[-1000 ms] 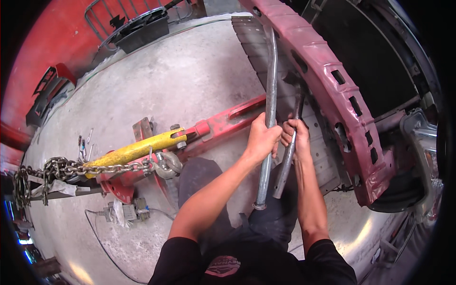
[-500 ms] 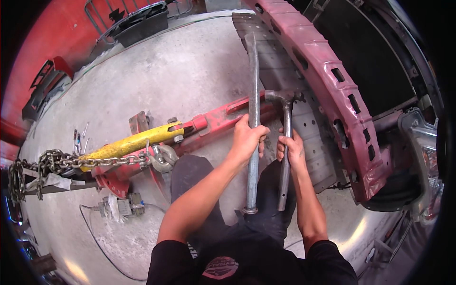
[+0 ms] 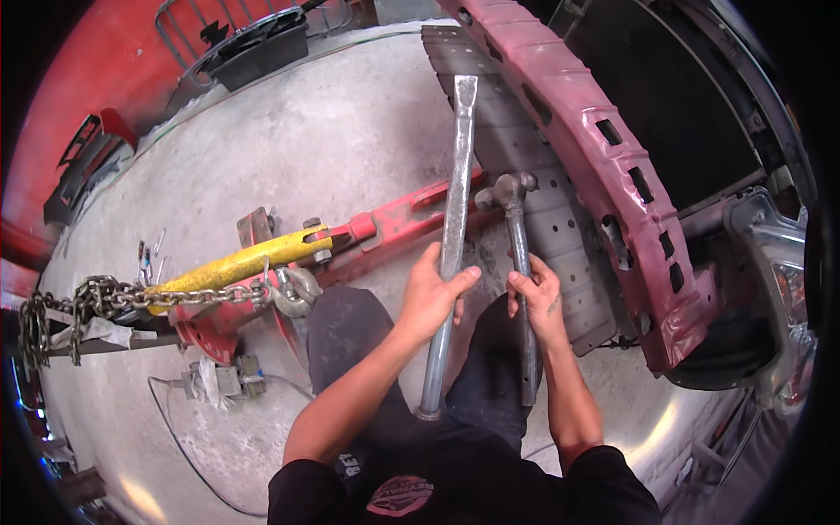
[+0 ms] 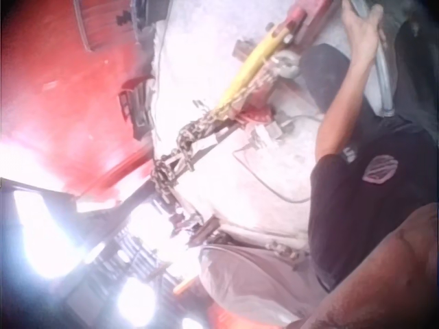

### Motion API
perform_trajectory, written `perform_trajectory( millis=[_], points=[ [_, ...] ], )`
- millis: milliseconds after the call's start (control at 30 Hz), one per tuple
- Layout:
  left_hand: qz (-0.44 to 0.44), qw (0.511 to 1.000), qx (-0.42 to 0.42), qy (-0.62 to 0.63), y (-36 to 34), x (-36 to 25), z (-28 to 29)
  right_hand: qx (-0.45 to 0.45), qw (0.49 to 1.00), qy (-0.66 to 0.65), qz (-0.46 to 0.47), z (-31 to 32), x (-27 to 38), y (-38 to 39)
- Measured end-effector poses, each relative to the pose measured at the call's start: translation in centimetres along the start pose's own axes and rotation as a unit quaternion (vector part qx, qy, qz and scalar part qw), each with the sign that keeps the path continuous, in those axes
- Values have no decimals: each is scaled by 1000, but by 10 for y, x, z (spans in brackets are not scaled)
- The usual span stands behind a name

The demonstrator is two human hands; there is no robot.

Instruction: The person uses a hammer and a metal rod to strike a damaged part of a vehicle's front frame. The person holds the rod against the metal while repeatedly hitting it with the hammer to reshape it.

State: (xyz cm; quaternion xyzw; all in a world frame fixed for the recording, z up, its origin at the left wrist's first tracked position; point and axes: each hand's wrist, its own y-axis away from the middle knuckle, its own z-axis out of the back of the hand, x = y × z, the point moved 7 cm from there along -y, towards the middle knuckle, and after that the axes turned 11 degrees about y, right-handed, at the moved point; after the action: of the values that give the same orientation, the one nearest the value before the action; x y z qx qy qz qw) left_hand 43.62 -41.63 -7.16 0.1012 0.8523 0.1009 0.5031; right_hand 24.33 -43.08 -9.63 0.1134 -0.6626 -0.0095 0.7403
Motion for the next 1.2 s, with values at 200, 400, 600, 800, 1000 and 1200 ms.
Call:
perform_trajectory(
  millis=[200, 400, 600, 800, 1000, 1200],
  points=[
    [-10, 999, -45, -8, -3, 14, 17, -7, 1000, 5, 14, -7, 8, 0],
    [-11, 999, -47, -15, -1, 14, 21, -10, 999, 30, 38, -7, 26, 2],
    [-35, 999, -26, -5, 0, 6, 12, -23, 995, 36, 85, -4, 40, -2],
    [-3, 998, -60, -25, 10, 13, 9, -29, 996, 36, 77, 1, 24, -6],
    [95, 994, -38, -23, 61, 29, 18, -4, 997, 62, 33, 3, 2, 6],
    [199, 971, 2, -130, 104, 2, 36, 17, 994, 70, -84, 6, -58, 20]
  ],
)
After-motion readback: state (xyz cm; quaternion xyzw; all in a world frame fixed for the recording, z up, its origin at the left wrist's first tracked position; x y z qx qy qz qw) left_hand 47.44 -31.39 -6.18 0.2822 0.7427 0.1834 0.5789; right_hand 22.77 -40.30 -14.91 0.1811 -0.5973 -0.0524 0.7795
